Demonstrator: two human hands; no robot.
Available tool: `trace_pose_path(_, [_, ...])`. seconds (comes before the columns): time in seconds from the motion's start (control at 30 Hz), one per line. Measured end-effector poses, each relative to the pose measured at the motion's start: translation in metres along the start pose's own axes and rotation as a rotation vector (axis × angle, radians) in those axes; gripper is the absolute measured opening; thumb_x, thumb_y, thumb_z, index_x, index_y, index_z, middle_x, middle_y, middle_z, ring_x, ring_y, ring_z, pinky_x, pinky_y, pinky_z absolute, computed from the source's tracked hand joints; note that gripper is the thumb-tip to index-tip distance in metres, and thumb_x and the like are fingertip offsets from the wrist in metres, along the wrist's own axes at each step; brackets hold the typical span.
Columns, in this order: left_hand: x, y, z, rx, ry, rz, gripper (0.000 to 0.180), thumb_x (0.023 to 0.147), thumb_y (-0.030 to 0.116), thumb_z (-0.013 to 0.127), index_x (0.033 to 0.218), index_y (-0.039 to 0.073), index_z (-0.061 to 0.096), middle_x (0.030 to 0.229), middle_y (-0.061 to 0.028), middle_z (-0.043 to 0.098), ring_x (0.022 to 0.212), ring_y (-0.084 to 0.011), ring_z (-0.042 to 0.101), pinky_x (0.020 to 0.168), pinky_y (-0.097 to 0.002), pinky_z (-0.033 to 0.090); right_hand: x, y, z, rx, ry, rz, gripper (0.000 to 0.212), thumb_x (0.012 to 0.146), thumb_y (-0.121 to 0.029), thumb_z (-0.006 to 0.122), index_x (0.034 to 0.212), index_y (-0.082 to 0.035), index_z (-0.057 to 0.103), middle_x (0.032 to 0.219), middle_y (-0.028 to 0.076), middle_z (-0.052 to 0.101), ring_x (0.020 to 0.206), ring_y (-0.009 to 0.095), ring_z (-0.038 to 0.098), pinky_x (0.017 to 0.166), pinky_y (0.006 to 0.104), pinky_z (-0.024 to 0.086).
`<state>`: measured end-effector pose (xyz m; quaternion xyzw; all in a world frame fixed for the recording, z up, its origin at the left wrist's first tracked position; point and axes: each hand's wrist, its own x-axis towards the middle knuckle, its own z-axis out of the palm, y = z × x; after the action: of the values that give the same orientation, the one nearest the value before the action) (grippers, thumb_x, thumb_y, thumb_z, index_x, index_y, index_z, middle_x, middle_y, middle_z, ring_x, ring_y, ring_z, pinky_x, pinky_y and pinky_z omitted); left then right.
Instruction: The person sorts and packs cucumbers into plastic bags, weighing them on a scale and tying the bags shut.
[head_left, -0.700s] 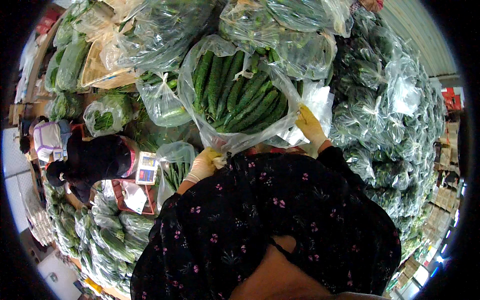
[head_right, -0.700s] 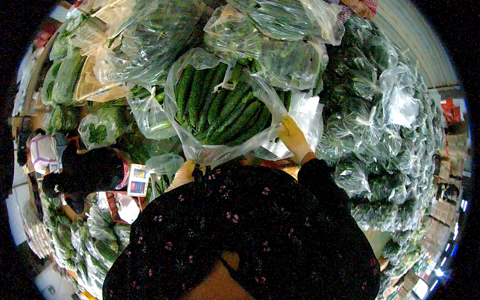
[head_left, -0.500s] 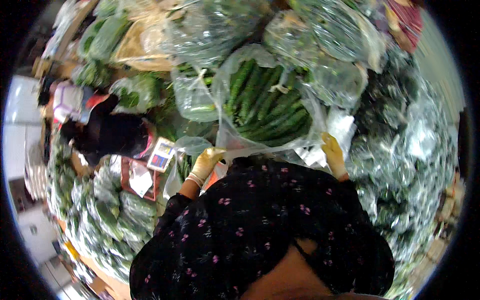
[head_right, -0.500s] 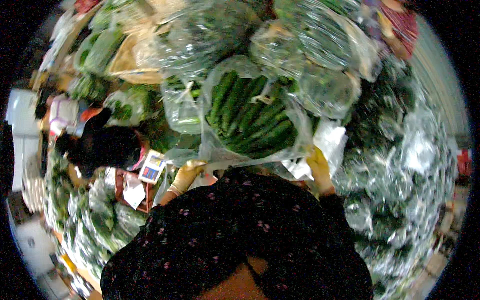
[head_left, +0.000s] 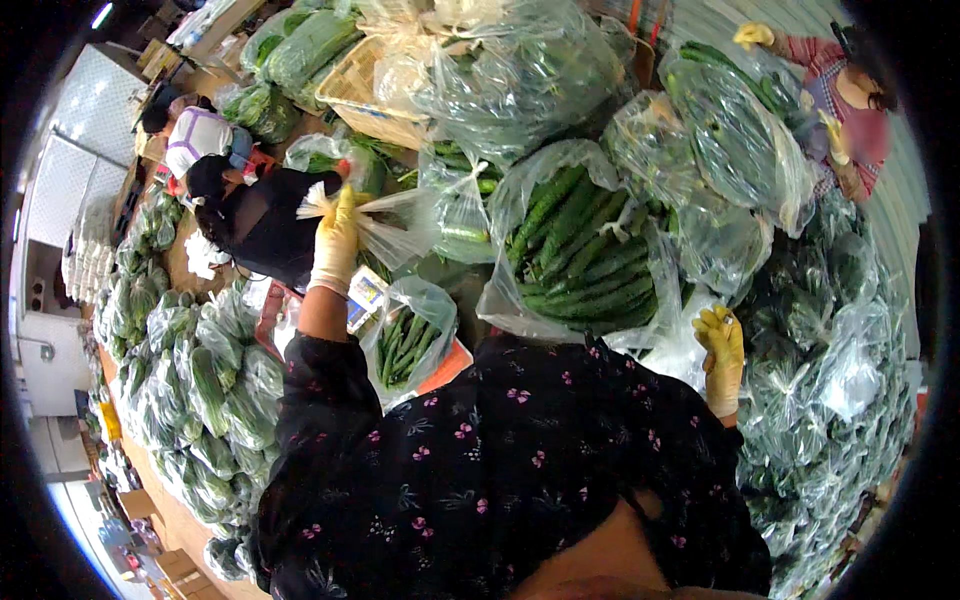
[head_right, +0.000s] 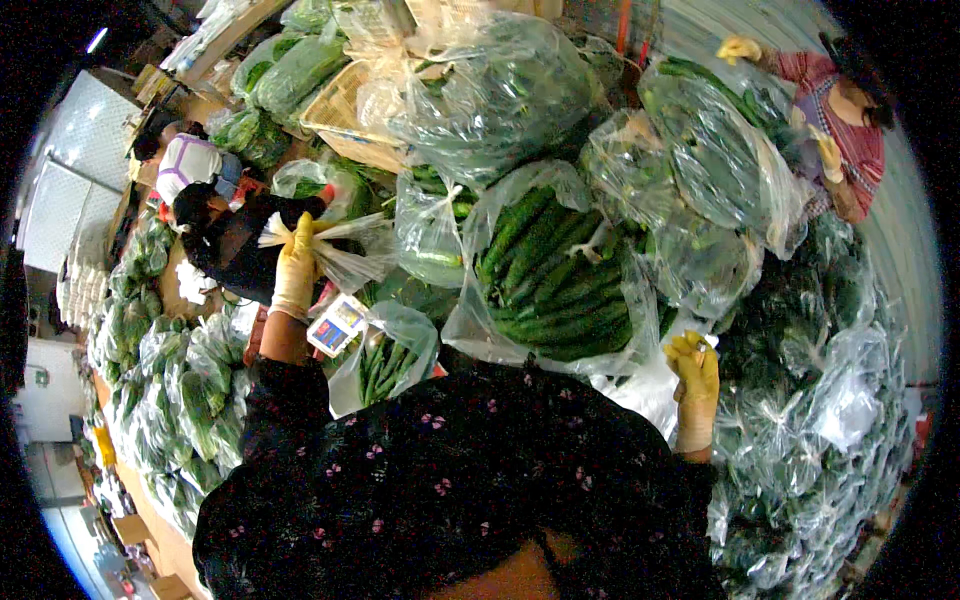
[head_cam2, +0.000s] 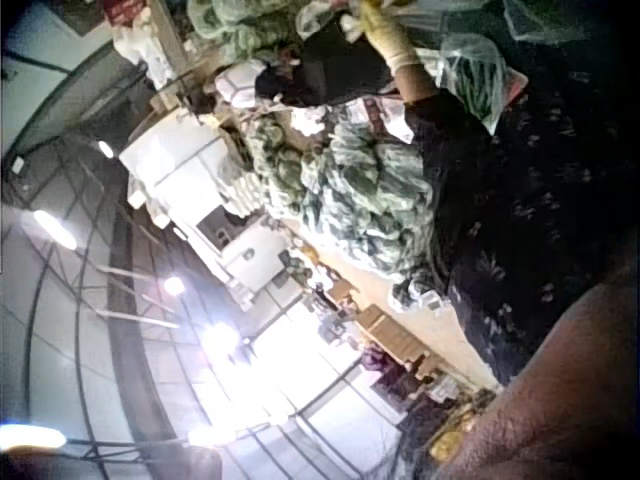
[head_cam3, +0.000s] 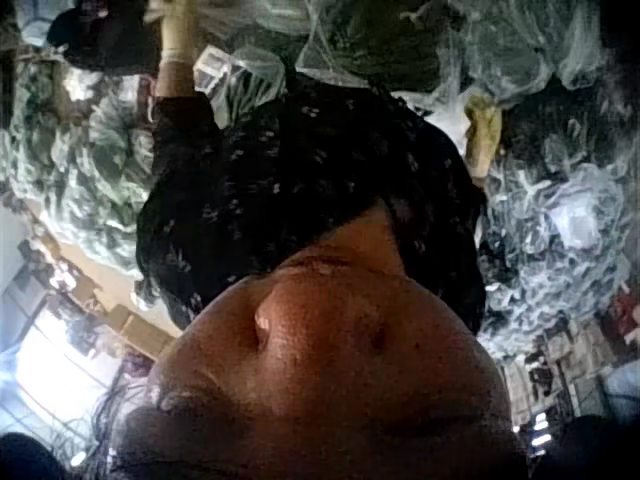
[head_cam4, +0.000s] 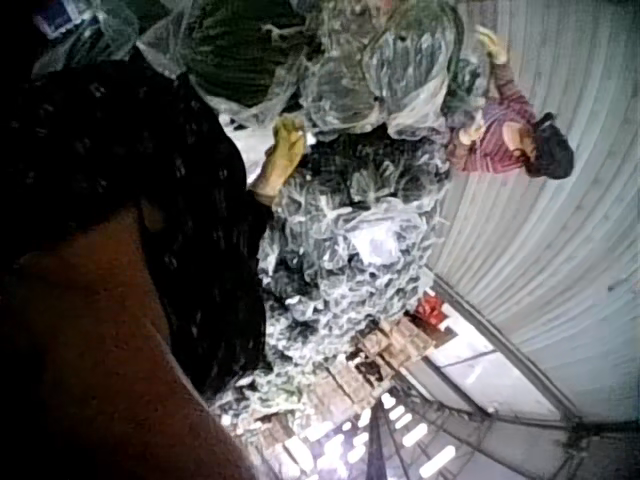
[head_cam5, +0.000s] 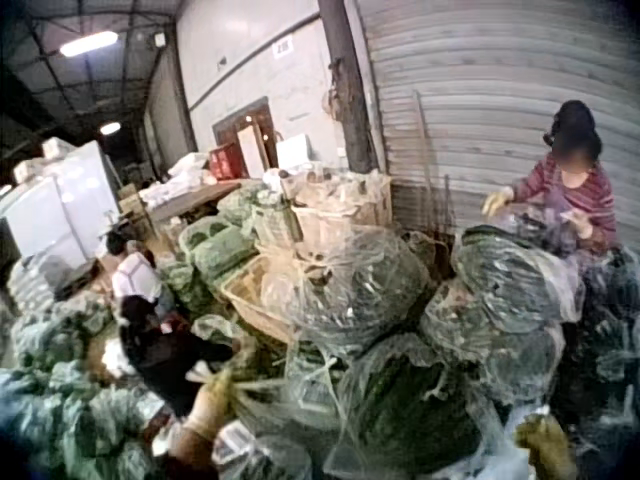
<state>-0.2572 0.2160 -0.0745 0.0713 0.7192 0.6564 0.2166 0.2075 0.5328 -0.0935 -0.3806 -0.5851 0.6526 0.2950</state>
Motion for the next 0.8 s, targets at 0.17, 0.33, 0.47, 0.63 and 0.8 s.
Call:
trace_pose_path(0.17, [0.023, -0.052, 0.018, 1.321, -0.113, 0.806, 0.029, 0.082, 0.022, 0.052, 0.109, 0.013, 0.056, 0.095, -0.0041, 0.056, 0.080, -0.0212, 0.054, 0.068, -0.0361, 0.046, -0.008, -0.017, 0.021, -0.060, 0.026, 0.065, 0.043, 0.084, -0.017, 0.053, 0.121, 0.001, 0.044, 0.101, 0.007, 0.059, 0.087, 0.013, 0.057, 0.061, 0.0187, 0.043])
trace_pose_path(0.33, [0.084, -0.142, -0.003, 1.205, -0.999, 0.619, 0.019, 0.076, 0.027, 0.058, 0.089, 0.014, 0.063, 0.084, -0.0083, 0.063, 0.073, -0.0257, 0.061, 0.066, -0.0388, 0.049, 0.009, 0.002, 0.031, 0.006, -0.022, 0.220, 0.043, 0.085, -0.016, 0.054, 0.122, 0.002, 0.043, 0.100, 0.009, 0.058, 0.085, 0.013, 0.056, 0.067, 0.0208, 0.044])
trace_pose_path(0.47, [0.213, -0.098, -0.027, 1.469, -1.025, 1.011, 0.022, 0.080, 0.027, 0.055, 0.097, 0.014, 0.063, 0.086, -0.0095, 0.063, 0.075, -0.0269, 0.060, 0.069, -0.0369, 0.049, 0.020, -0.006, 0.042, -0.114, -0.005, 0.270, 0.043, 0.084, -0.019, 0.058, 0.118, 0.004, 0.045, 0.095, 0.007, 0.057, 0.082, 0.013, 0.055, 0.070, 0.0216, 0.045])
trace_pose_path(0.63, [0.308, 0.018, -0.024, 1.017, -0.116, 0.458, 0.024, 0.085, 0.027, 0.052, 0.099, 0.009, 0.061, 0.085, -0.0079, 0.062, 0.074, -0.0235, 0.059, 0.067, -0.0343, 0.048, 0.045, -0.037, 0.097, -0.080, -0.029, 0.354, 0.037, 0.089, -0.019, 0.049, 0.119, 0.002, 0.046, 0.088, 0.010, 0.062, 0.067, 0.010, 0.057, 0.055, 0.0182, 0.043])
trace_pose_path(0.8, [0.313, 0.075, 0.035, 0.787, 0.051, 0.637, 0.027, 0.089, 0.027, 0.048, 0.101, 0.005, 0.059, 0.084, -0.0063, 0.061, 0.073, -0.0200, 0.058, 0.065, -0.0317, 0.048, 0.016, -0.009, 0.090, 0.070, 0.160, 0.449, 0.034, 0.085, -0.017, 0.053, 0.114, 0.002, 0.049, 0.078, 0.005, 0.058, 0.063, 0.012, 0.056, 0.058, 0.0227, 0.047])
